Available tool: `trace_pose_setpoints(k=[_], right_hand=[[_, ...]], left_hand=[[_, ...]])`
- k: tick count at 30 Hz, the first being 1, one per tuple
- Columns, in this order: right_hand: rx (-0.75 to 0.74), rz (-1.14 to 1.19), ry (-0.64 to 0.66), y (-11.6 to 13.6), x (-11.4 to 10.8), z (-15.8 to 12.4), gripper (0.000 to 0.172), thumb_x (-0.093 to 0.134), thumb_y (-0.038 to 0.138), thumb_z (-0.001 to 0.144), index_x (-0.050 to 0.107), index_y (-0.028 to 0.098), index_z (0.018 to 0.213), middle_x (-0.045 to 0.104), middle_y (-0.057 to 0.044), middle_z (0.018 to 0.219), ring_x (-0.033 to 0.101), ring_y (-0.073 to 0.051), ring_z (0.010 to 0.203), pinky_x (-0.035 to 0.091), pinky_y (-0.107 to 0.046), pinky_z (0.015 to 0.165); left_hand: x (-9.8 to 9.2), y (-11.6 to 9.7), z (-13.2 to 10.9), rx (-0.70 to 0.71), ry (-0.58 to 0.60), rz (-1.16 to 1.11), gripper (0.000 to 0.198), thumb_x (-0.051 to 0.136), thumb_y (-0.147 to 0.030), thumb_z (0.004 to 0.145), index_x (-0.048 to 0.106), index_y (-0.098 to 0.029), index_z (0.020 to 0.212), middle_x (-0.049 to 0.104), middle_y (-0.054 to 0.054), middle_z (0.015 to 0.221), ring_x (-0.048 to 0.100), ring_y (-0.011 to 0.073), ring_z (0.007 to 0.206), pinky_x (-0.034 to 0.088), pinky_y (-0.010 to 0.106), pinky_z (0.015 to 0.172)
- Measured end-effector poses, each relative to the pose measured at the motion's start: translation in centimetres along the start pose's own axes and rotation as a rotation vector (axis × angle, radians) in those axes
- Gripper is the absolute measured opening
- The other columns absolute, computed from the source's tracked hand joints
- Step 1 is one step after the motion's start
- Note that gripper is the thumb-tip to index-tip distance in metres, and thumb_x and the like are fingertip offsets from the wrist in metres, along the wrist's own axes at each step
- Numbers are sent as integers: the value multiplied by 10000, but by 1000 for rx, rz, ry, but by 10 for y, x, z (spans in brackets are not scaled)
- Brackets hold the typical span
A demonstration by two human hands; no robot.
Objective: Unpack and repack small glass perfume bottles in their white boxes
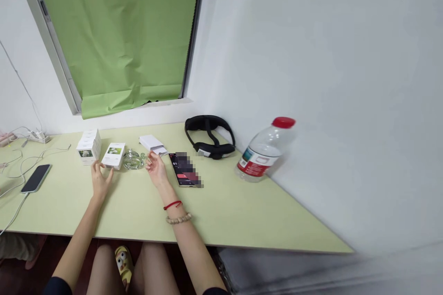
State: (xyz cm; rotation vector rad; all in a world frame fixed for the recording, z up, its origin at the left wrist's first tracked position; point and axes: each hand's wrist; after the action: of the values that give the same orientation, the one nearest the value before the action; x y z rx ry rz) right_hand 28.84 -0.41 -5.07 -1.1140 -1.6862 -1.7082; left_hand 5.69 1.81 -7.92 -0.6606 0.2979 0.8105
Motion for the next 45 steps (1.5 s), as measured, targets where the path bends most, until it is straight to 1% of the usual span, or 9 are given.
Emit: trace_pose_setpoints(k=[3,5,9,12,20,23,29,32,45], right_hand=[[0,-21,17,0,-1,0,325,728,307,600,537,210,844,550,28,745,381,-64,523,316,-185,424],[16,7,2,1,0,0,321,731,288,595,544,210,844,553,29,745,383,-61,523,318,-180,422],[49,72,-35,2,3,-3,329,735,250,577,558,207,852,551,38,739,381,-52,519,314,-167,416],[46,70,-37,3,6,-5,313,726,241,587,559,206,849,552,41,729,379,-53,510,314,-168,408],[82,147,-76,5,11,-9,337,740,191,557,560,193,842,560,54,708,378,-32,492,311,-141,399],[69,115,-68,4,10,-8,301,724,198,580,566,195,835,563,51,707,384,-38,489,315,-149,395],[78,141,-91,4,11,-9,287,716,174,581,576,185,832,572,55,694,390,-31,474,307,-138,382],[82,141,-88,4,12,-10,260,705,169,602,581,185,830,570,53,692,396,-32,472,312,-139,382],[72,122,-56,3,10,-9,261,712,179,616,569,189,833,565,52,712,402,-32,486,318,-141,393]], left_hand=[[-3,-6,0,36,33,38,242,593,-370,859,556,-177,718,546,152,1209,498,298,1241,435,472,1020],[-4,-10,-2,52,76,65,227,603,-340,851,597,-180,689,540,137,1290,426,323,1333,409,497,1047],[-3,-11,-5,22,189,98,132,587,-284,848,689,-200,843,458,104,1456,310,338,1433,375,532,1077],[-2,-7,-5,-6,245,100,223,521,-244,872,693,-220,1012,379,88,1532,260,322,1467,358,542,1096],[2,-1,-5,-98,340,119,466,448,-194,838,554,-155,1290,258,121,1599,207,306,1492,320,537,1136],[0,-5,-5,-66,348,145,552,435,-187,841,495,-160,1389,213,107,1616,181,300,1502,310,523,1147],[-1,-14,-5,106,422,289,632,407,-151,850,449,-200,1479,234,51,1612,158,280,1510,268,468,1184],[1,-16,-6,148,457,343,698,418,-127,822,396,-202,1516,229,40,1612,156,279,1510,258,457,1191],[5,-15,-9,77,409,307,714,469,-143,800,401,-189,1509,227,107,1612,167,306,1505,242,475,1194]])
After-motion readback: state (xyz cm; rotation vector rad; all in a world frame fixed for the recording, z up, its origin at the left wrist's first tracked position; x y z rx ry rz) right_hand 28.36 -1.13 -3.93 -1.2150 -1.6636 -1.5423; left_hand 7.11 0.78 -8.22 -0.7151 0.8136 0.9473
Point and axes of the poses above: each hand's wrist, its own z-axis towards the middle knuckle, its own x-axis out of the palm, y = z × x
